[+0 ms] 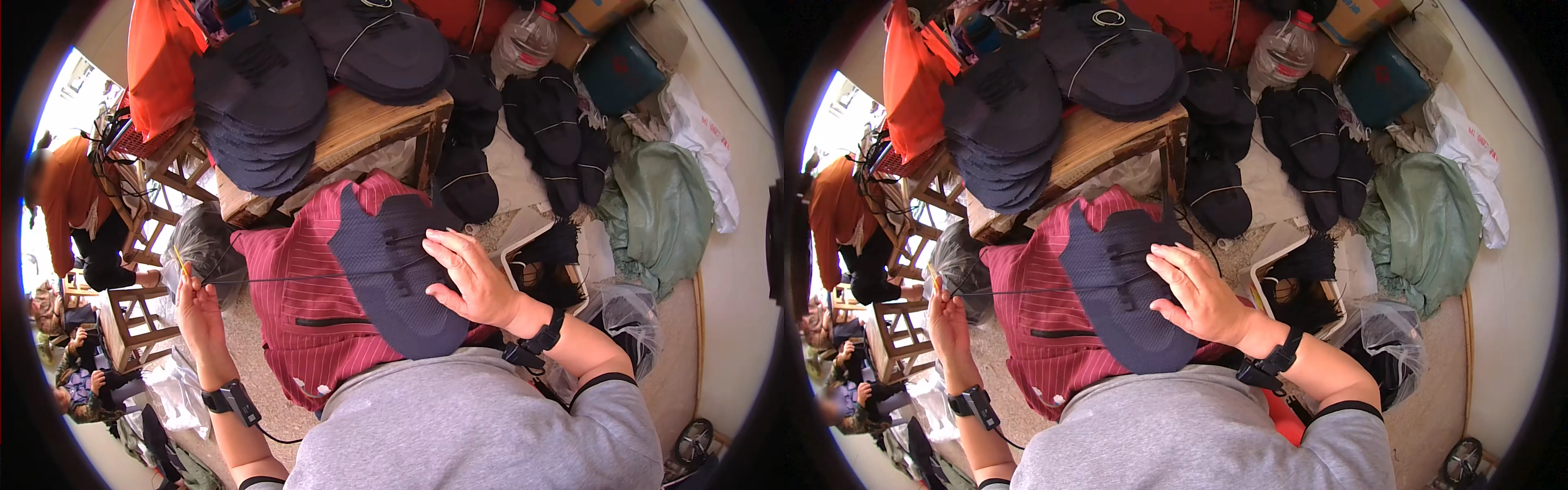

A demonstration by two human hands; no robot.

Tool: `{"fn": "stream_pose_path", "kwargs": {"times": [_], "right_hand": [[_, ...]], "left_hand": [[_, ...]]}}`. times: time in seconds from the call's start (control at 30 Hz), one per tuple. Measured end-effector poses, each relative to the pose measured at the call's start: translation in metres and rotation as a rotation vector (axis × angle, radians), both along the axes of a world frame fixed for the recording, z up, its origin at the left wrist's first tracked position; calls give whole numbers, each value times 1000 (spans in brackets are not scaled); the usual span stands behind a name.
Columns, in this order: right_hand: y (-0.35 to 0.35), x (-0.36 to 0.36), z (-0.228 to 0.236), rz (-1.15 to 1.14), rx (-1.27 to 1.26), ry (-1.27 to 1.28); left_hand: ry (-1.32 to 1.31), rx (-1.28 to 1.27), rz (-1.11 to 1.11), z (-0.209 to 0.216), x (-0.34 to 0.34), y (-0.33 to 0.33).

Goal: The recorder is assembling shoe uppers, specifically threading or marking components and bundling them together.

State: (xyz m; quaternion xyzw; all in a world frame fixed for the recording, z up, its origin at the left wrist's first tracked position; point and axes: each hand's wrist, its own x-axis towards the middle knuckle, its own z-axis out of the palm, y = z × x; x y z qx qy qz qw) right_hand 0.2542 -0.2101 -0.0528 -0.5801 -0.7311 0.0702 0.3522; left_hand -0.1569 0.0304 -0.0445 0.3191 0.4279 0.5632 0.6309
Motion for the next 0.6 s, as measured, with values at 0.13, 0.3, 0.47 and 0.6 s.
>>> {"fn": "stream_pose_path", "kwargs": {"times": [0.13,0.3,0.47,0.6], "right_hand": [[15,-11,16,40,9,36],[16,-14,12,-6,-12,-19],[8,-11,6,65,-17,46],[1,-7,12,68,-40,-29]], "left_hand": [[24,24,91,-1,11,5],[319,194,-8,28,54,-25],[881,583,-505,42,123,-103],[977,836,-781,50,157,-121]]}}
